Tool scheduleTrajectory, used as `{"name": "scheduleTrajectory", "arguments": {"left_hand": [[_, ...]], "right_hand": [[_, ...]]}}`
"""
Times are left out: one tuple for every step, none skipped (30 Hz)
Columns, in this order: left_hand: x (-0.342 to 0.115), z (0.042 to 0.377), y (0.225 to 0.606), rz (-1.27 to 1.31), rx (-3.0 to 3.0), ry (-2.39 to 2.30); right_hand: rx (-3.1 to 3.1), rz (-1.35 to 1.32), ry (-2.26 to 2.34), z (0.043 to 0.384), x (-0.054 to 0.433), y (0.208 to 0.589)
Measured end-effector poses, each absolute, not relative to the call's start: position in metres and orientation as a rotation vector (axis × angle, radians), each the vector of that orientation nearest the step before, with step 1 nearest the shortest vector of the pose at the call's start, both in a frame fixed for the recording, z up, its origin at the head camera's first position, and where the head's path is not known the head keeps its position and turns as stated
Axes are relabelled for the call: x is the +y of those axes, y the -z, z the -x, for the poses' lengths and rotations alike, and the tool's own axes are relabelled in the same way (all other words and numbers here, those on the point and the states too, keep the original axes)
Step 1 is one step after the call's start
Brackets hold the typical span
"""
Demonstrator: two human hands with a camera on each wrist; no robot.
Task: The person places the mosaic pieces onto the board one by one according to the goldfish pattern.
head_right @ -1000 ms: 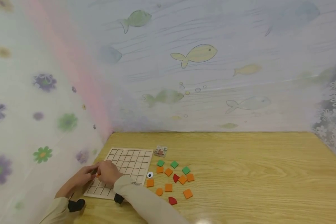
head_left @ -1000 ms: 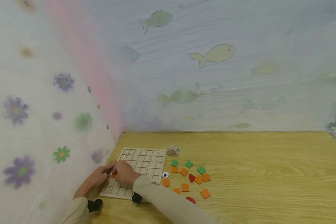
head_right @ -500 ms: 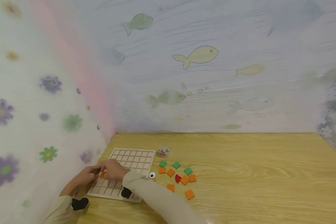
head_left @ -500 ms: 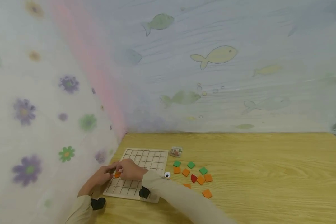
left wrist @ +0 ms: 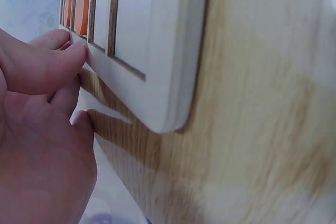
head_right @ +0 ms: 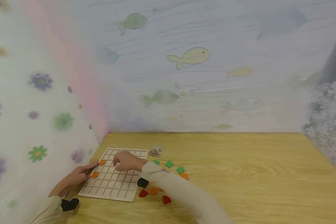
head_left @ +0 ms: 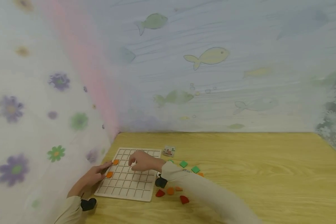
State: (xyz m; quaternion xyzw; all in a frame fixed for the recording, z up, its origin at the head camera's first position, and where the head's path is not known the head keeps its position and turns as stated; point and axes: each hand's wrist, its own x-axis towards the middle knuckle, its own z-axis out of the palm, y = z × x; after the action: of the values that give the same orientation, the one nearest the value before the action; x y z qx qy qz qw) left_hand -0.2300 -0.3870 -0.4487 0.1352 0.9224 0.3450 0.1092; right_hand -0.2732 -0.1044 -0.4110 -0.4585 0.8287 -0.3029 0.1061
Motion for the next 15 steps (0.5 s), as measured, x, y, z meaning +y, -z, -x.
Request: {"name": "scheduleTrajectory", "arguments": {"left_hand": [[-0.387, 0.23, 0.449, -0.395, 2.713, -1.016], [-0.387, 0.229, 0.448, -0.394, 2.712, -1.019], [-0.388, 0.229, 0.448, -0.396, 2.71, -1.024], [-0.388, 0.229, 0.447, -0.408, 2.714, -1.023], [-0.388, 0.229, 0.447, -0.405, 2.708, -1.029], [-0.389, 0.229, 0.447, -0.411, 2.715, -1.025], [-0.389, 0.229, 0.447, -0.42, 2.731, -1.013], [-0.389, 0.228, 0.447, -0.419, 2.734, -1.015], [-0.389, 0.228, 0.447, -0.416, 2.731, -1.017], [-0.389, 0.228, 0.447, -0.411, 2.73, -1.015], [-0.388, 0.228, 0.447, -0.411, 2.722, -1.015], [-0.388, 0.229, 0.448, -0.412, 2.727, -1.008], [-0.388, 0.229, 0.448, -0.409, 2.72, -1.012], [-0.387, 0.23, 0.449, -0.406, 2.713, -1.015], [-0.386, 0.23, 0.449, -0.409, 2.705, -1.016]], "right_hand": [[2.431, 1.354, 0.91, 0.273, -0.098, 0.411], [2.42, 1.348, 0.924, 0.273, -0.093, 0.411], [2.409, 1.343, 0.938, 0.273, -0.087, 0.411], [2.403, 1.34, 0.951, 0.273, -0.082, 0.412], [2.401, 1.347, 0.955, 0.274, -0.077, 0.414], [2.403, 1.355, 0.955, 0.274, -0.073, 0.416], [2.408, 1.367, 0.951, 0.275, -0.068, 0.418], [2.411, 1.371, 0.946, 0.274, -0.064, 0.42], [2.409, 1.369, 0.943, 0.274, -0.059, 0.422], [2.413, 1.373, 0.93, 0.274, -0.055, 0.424], [2.417, 1.365, 0.916, 0.273, -0.05, 0.425], [2.421, 1.35, 0.901, 0.272, -0.045, 0.426], [2.423, 1.34, 0.888, 0.272, -0.039, 0.428], [2.43, 1.32, 0.87, 0.27, -0.034, 0.428], [2.441, 1.309, 0.854, 0.27, -0.029, 0.427]]}}
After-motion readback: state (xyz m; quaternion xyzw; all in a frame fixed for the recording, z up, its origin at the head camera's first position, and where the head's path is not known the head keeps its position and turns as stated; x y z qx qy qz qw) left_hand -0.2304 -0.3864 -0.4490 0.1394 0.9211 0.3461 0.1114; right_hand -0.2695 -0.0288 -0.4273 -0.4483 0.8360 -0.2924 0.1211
